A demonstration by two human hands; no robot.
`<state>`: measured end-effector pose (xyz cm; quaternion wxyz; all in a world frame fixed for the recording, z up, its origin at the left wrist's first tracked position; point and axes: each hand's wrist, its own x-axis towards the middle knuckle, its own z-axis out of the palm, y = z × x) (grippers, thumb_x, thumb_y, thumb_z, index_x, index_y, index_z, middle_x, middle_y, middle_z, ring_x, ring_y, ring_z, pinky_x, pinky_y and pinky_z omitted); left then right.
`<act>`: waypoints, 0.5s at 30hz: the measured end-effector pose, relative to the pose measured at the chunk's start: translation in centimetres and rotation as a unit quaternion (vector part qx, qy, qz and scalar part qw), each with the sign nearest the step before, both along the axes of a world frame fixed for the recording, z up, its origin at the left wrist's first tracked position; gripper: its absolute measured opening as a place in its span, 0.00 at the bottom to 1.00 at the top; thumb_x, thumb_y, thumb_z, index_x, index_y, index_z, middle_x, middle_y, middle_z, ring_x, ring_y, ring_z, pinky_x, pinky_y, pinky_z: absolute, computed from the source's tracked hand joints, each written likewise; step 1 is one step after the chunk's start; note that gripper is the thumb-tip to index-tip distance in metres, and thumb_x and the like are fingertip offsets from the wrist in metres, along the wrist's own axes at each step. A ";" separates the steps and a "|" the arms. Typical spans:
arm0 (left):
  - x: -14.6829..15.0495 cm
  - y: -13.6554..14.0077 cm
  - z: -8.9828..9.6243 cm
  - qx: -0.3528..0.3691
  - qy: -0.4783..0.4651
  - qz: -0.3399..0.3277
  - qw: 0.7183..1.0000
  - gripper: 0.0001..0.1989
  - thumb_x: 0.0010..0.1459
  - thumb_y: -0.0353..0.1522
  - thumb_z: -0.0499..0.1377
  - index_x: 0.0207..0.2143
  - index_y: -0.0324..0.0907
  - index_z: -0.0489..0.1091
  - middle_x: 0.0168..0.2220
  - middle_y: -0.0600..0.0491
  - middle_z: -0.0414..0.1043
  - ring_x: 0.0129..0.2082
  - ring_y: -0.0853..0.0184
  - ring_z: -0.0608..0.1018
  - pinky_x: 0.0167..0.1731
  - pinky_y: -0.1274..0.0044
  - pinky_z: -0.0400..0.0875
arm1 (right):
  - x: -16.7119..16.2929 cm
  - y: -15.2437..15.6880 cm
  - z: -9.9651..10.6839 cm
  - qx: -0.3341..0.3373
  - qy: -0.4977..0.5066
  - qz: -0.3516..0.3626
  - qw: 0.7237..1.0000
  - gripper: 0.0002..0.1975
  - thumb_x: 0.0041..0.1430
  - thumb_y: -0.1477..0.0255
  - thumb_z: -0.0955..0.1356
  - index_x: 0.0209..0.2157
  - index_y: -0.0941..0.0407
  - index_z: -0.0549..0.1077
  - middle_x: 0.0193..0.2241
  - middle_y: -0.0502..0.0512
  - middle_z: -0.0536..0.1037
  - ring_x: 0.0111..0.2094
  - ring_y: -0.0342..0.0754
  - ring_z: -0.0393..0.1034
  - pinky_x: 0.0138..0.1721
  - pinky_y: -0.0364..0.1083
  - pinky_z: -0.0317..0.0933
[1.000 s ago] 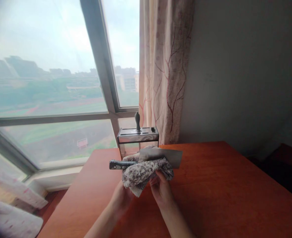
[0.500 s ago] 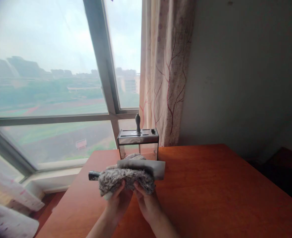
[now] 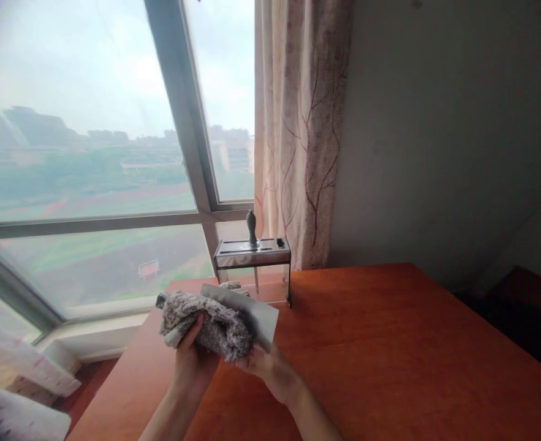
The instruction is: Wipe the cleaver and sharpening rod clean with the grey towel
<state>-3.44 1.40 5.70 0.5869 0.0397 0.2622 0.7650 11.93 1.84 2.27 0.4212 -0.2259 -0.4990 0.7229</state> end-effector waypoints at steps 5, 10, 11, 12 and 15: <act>-0.3 0.2 0.3 -0.043 -0.017 0.007 0.999 0.09 0.56 0.28 0.59 0.39 0.42 0.76 0.33 0.52 0.80 0.37 0.61 0.80 0.46 0.71 0.73 | 0.3 0.7 -0.8 0.066 -0.109 -0.117 0.985 0.23 0.59 0.53 0.64 0.45 0.56 0.74 0.40 0.58 0.78 0.45 0.54 0.71 0.48 0.52 0.63; 0.4 0.1 -0.3 -0.051 -0.032 -0.023 0.998 0.08 0.59 0.33 0.57 0.35 0.40 0.76 0.31 0.50 0.80 0.40 0.59 0.80 0.46 0.70 0.73 | 0.4 0.9 -0.5 0.173 -0.185 -0.129 0.959 0.19 0.58 0.56 0.66 0.37 0.57 0.76 0.30 0.57 0.78 0.34 0.52 0.72 0.39 0.48 0.66; 0.6 0.1 -0.5 -0.055 -0.031 -0.032 0.997 0.09 0.60 0.34 0.57 0.35 0.39 0.76 0.32 0.49 0.80 0.40 0.58 0.80 0.46 0.70 0.73 | 0.3 0.8 -0.4 0.167 -0.171 -0.132 0.962 0.18 0.58 0.56 0.66 0.40 0.57 0.76 0.33 0.57 0.79 0.36 0.52 0.73 0.40 0.48 0.66; 0.7 0.0 -0.7 -0.060 -0.029 -0.039 0.997 0.10 0.59 0.35 0.58 0.35 0.39 0.76 0.32 0.49 0.80 0.39 0.58 0.80 0.45 0.70 0.74 | 0.2 0.7 -0.5 0.159 -0.160 -0.138 0.964 0.19 0.58 0.57 0.66 0.42 0.56 0.75 0.35 0.57 0.79 0.38 0.52 0.73 0.40 0.47 0.66; 0.9 0.1 -1.0 -0.069 -0.024 -0.048 0.996 0.08 0.58 0.34 0.59 0.33 0.39 0.76 0.28 0.49 0.79 0.37 0.58 0.81 0.44 0.70 0.74 | 0.0 0.3 -0.6 0.174 -0.160 -0.147 0.960 0.17 0.60 0.57 0.65 0.41 0.56 0.74 0.33 0.56 0.78 0.35 0.50 0.72 0.35 0.45 0.66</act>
